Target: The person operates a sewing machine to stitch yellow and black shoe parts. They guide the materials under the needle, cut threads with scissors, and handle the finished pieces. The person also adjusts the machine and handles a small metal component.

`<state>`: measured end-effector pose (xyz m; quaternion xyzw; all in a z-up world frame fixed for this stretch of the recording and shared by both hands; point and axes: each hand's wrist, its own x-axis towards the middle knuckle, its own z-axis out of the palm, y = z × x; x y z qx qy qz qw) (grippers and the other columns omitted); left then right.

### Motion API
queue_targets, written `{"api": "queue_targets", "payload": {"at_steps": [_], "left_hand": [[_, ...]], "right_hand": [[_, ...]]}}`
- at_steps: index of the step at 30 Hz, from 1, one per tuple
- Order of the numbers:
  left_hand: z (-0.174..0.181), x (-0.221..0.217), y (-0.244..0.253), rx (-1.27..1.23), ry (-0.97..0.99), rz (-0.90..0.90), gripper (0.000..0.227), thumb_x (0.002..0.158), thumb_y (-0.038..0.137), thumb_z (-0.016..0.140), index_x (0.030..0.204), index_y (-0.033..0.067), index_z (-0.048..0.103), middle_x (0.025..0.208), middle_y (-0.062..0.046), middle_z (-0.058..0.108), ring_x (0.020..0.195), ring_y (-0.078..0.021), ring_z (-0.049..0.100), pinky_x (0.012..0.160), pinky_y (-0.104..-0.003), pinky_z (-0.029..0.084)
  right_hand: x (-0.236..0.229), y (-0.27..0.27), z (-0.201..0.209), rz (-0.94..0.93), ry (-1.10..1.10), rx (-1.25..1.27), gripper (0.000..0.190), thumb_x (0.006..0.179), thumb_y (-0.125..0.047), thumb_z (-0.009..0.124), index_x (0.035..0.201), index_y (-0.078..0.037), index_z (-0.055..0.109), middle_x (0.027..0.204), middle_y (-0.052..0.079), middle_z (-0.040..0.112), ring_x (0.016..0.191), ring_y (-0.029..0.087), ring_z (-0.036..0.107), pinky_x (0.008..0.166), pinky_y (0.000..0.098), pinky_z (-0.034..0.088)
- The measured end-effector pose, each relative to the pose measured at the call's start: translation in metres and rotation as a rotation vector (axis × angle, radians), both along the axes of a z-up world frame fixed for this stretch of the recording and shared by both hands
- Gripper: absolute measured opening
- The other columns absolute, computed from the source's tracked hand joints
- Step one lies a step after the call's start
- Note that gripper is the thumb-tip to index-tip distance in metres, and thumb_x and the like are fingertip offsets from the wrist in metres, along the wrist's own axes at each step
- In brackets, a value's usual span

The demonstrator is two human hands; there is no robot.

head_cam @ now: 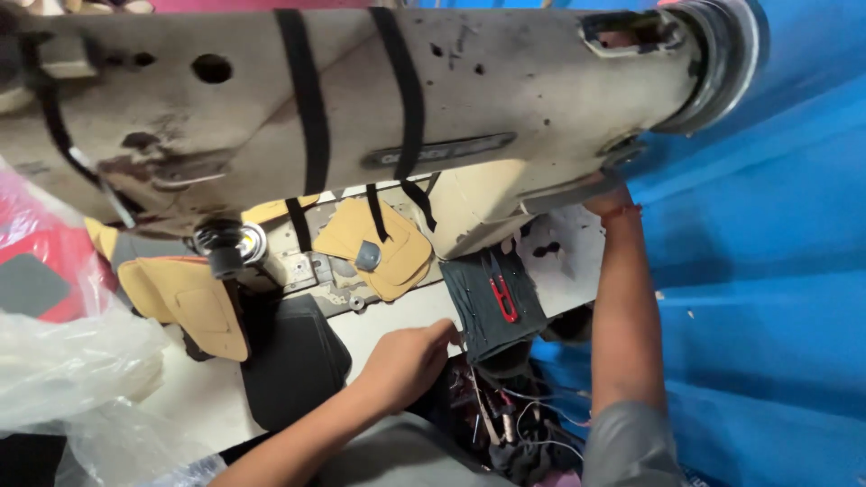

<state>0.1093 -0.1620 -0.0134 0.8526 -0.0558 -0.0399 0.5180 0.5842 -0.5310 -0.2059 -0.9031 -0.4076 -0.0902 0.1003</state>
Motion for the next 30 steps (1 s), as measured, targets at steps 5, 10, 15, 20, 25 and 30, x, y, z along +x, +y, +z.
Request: {"api": "queue_targets", "payload": {"at_steps": [5, 10, 15, 20, 25, 30], "left_hand": [[0.005, -0.001, -0.008, 0.07, -0.102, -0.177, 0.015, 0.086, 0.012, 0.064, 0.1, 0.0112, 0.063, 0.073, -0.015, 0.066, 0.071, -0.0389, 0.066, 0.062, -0.049, 0.05], [0.02, -0.026, 0.005, 0.023, -0.377, -0.45, 0.008, 0.084, 0.014, 0.068, 0.085, 0.0097, 0.061, 0.072, -0.01, 0.064, 0.071, -0.035, 0.065, 0.064, -0.047, 0.049], [0.027, -0.031, 0.002, 0.027, -0.375, -0.486, 0.01, 0.082, 0.011, 0.07, 0.09, 0.0094, 0.064, 0.07, -0.01, 0.062, 0.068, -0.0342, 0.063, 0.06, -0.047, 0.047], [0.023, -0.052, 0.028, 0.068, -0.262, -0.366, 0.022, 0.08, 0.007, 0.069, 0.101, 0.0113, 0.068, 0.071, -0.009, 0.064, 0.068, -0.0345, 0.064, 0.059, -0.047, 0.048], [0.025, -0.055, 0.031, -0.01, -0.22, -0.264, 0.013, 0.08, 0.006, 0.069, 0.09, 0.01, 0.064, 0.074, -0.008, 0.065, 0.073, -0.0342, 0.066, 0.063, -0.046, 0.049], [0.027, -0.057, 0.032, -0.039, -0.263, -0.249, 0.016, 0.08, 0.004, 0.07, 0.094, 0.0087, 0.064, 0.077, -0.008, 0.066, 0.075, -0.0347, 0.065, 0.066, -0.046, 0.049]], "right_hand": [[0.019, -0.004, -0.032, 0.065, 0.047, 0.049, 0.058, 0.098, -0.033, 0.06, 0.15, -0.01, 0.05, 0.159, 0.009, 0.045, 0.15, 0.03, 0.035, 0.127, 0.0429, 0.024], [-0.007, 0.027, 0.014, 0.048, 0.386, 0.444, 0.052, 0.107, -0.033, 0.054, 0.153, -0.008, 0.047, 0.16, 0.012, 0.047, 0.15, 0.03, 0.038, 0.129, 0.0446, 0.027], [-0.019, 0.004, -0.001, -0.094, 0.215, 0.306, 0.051, 0.106, -0.035, 0.055, 0.15, -0.01, 0.052, 0.157, 0.011, 0.051, 0.15, 0.031, 0.042, 0.129, 0.0445, 0.031], [-0.019, 0.023, -0.017, -0.145, 0.094, 0.186, 0.05, 0.105, -0.037, 0.057, 0.148, -0.012, 0.056, 0.155, 0.011, 0.054, 0.15, 0.031, 0.045, 0.129, 0.0444, 0.034], [-0.022, 0.0, -0.035, 0.013, 0.325, 0.471, 0.047, 0.111, -0.016, 0.022, 0.155, -0.002, 0.029, 0.164, 0.008, 0.024, 0.155, 0.019, 0.02, 0.133, 0.0239, 0.015], [-0.041, 0.062, 0.008, 0.018, 0.7, 0.932, 0.05, 0.108, -0.025, 0.037, 0.153, -0.004, 0.038, 0.161, 0.009, 0.035, 0.15, 0.022, 0.031, 0.13, 0.0302, 0.023]]}}
